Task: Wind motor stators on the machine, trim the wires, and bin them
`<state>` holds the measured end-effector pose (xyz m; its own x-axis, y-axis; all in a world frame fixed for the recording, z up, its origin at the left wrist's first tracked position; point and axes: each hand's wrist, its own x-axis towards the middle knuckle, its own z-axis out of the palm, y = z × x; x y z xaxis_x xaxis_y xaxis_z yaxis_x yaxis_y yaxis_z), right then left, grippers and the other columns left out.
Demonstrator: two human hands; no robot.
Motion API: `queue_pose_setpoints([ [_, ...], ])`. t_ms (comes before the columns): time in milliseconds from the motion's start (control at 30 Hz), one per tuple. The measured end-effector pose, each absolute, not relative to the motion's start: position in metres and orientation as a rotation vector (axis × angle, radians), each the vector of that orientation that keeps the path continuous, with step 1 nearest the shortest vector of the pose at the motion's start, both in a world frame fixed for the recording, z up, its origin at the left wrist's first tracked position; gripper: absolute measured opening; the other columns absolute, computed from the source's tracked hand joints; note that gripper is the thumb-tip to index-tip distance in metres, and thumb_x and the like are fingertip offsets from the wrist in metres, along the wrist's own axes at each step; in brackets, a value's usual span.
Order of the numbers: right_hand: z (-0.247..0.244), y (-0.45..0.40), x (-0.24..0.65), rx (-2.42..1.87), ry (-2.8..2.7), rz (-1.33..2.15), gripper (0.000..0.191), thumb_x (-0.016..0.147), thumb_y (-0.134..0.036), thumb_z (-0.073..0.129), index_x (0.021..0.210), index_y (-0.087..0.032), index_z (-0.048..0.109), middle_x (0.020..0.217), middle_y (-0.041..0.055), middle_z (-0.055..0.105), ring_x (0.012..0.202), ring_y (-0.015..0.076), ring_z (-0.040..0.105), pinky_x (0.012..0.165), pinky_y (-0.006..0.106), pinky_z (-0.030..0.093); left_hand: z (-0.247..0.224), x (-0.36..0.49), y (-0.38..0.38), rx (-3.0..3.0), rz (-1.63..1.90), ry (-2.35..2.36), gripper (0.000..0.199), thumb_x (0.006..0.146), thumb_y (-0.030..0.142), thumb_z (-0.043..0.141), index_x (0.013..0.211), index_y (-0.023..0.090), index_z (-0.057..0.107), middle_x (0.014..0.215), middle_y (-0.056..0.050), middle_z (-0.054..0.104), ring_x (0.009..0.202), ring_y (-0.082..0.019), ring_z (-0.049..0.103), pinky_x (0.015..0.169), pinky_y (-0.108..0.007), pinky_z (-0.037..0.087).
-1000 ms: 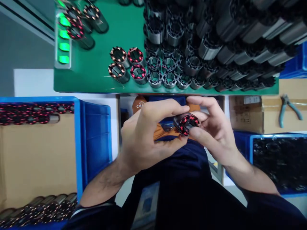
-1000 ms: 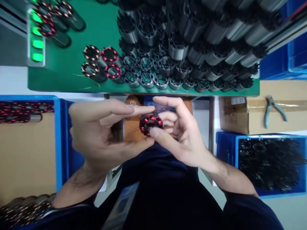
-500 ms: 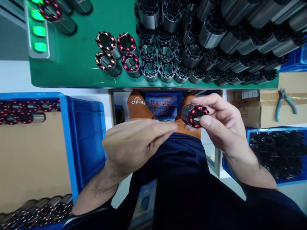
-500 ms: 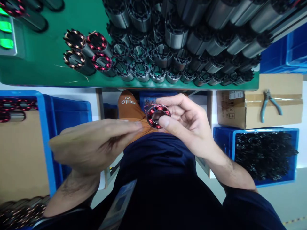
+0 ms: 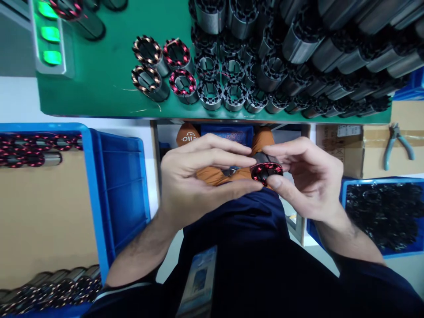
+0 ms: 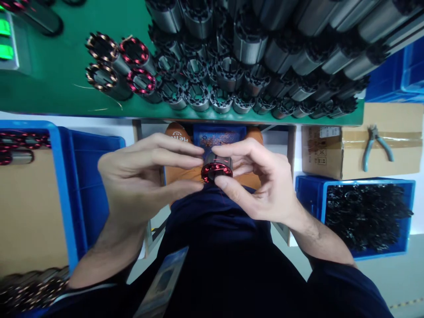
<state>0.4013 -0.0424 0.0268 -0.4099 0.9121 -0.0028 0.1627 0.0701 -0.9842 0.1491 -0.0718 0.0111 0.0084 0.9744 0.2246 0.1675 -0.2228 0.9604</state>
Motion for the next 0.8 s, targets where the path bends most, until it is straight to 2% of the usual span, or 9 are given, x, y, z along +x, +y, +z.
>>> queue_pose_setpoints([
  [100,0.022,-0.041,0.4,-0.987,-1.631,1.47,0.059,0.101,-0.033,0.098,0.155,-0.03,0.075,0.125,0.006,0.085,0.107,0.0245,0.085,0.094,0.036,0.075,0.012,0.154,-0.072,1.407,1.245,1.23,0.008,0.102,0.04,0.098,0.101,0.035,0.093,0.121,-0.004,0.086,0.113,-0.027,0.085,0.089,-0.041,0.076],
  [167,0.021,-0.041,0.403,-0.913,-1.553,1.604,0.068,0.105,-0.022,0.091,0.166,-0.034,0.063,0.124,0.0025,0.083,0.108,0.0218,0.084,0.093,0.032,0.072,-0.004,0.155,-0.071,1.306,1.161,1.172,0.017,0.105,0.046,0.094,0.098,0.031,0.09,0.127,-0.007,0.084,0.119,-0.028,0.083,0.083,-0.038,0.076],
  [267,0.021,-0.04,0.409,-0.92,-1.49,1.758,0.068,0.113,-0.023,0.081,0.172,-0.036,0.051,0.119,0.0005,0.082,0.101,0.0197,0.084,0.086,0.03,0.07,-0.028,0.154,-0.07,1.088,1.099,1.092,0.033,0.105,0.056,0.092,0.094,0.025,0.088,0.125,-0.01,0.083,0.106,-0.024,0.084,0.069,-0.03,0.072],
  [333,0.021,-0.04,0.412,-0.924,-1.503,1.805,0.069,0.114,-0.028,0.08,0.174,-0.035,0.047,0.113,0.0002,0.081,0.092,0.0189,0.082,0.08,0.03,0.069,-0.034,0.153,-0.068,0.995,1.097,1.069,0.032,0.104,0.058,0.093,0.1,0.026,0.09,0.122,-0.01,0.084,0.096,-0.022,0.084,0.063,-0.027,0.07],
  [433,0.021,-0.037,0.414,-0.895,-1.565,1.825,0.075,0.11,-0.029,0.084,0.176,-0.037,0.047,0.106,-0.0019,0.078,0.085,0.0176,0.078,0.078,0.03,0.067,-0.023,0.151,-0.065,1.066,1.088,0.991,0.017,0.105,0.048,0.094,0.11,0.032,0.094,0.119,-0.007,0.086,0.105,-0.023,0.085,0.071,-0.027,0.071],
  [500,0.022,-0.035,0.413,-0.926,-1.633,1.816,0.076,0.109,-0.03,0.086,0.175,-0.038,0.049,0.104,-0.0018,0.078,0.087,0.0182,0.078,0.081,0.031,0.069,-0.011,0.15,-0.062,1.161,1.09,0.941,0.006,0.103,0.039,0.097,0.106,0.034,0.095,0.115,-0.005,0.088,0.108,-0.022,0.085,0.084,-0.031,0.073],
  [567,0.024,-0.033,0.412,-0.963,-1.697,1.794,0.077,0.108,-0.03,0.087,0.175,-0.038,0.05,0.106,-0.0004,0.078,0.091,0.0196,0.078,0.086,0.033,0.07,-0.003,0.15,-0.061,1.214,1.087,0.93,0.005,0.102,0.034,0.098,0.099,0.033,0.094,0.111,-0.004,0.088,0.105,-0.022,0.084,0.094,-0.035,0.072],
  [633,0.023,-0.033,0.412,-0.969,-1.727,1.781,0.079,0.107,-0.03,0.088,0.176,-0.039,0.05,0.106,0.001,0.079,0.092,0.0213,0.079,0.087,0.035,0.071,-0.001,0.15,-0.062,1.214,1.062,0.953,0.01,0.103,0.036,0.095,0.097,0.03,0.091,0.109,-0.005,0.087,0.103,-0.023,0.083,0.094,-0.037,0.072],
  [800,0.019,-0.037,0.416,-0.93,-1.62,1.816,0.076,0.109,-0.029,0.085,0.176,-0.041,0.051,0.108,0.0008,0.08,0.091,0.0231,0.08,0.083,0.037,0.07,-0.026,0.15,-0.073,1.196,0.945,1.036,0.023,0.111,0.045,0.082,0.1,0.025,0.082,0.12,-0.01,0.084,0.105,-0.025,0.082,0.078,-0.035,0.068],
])
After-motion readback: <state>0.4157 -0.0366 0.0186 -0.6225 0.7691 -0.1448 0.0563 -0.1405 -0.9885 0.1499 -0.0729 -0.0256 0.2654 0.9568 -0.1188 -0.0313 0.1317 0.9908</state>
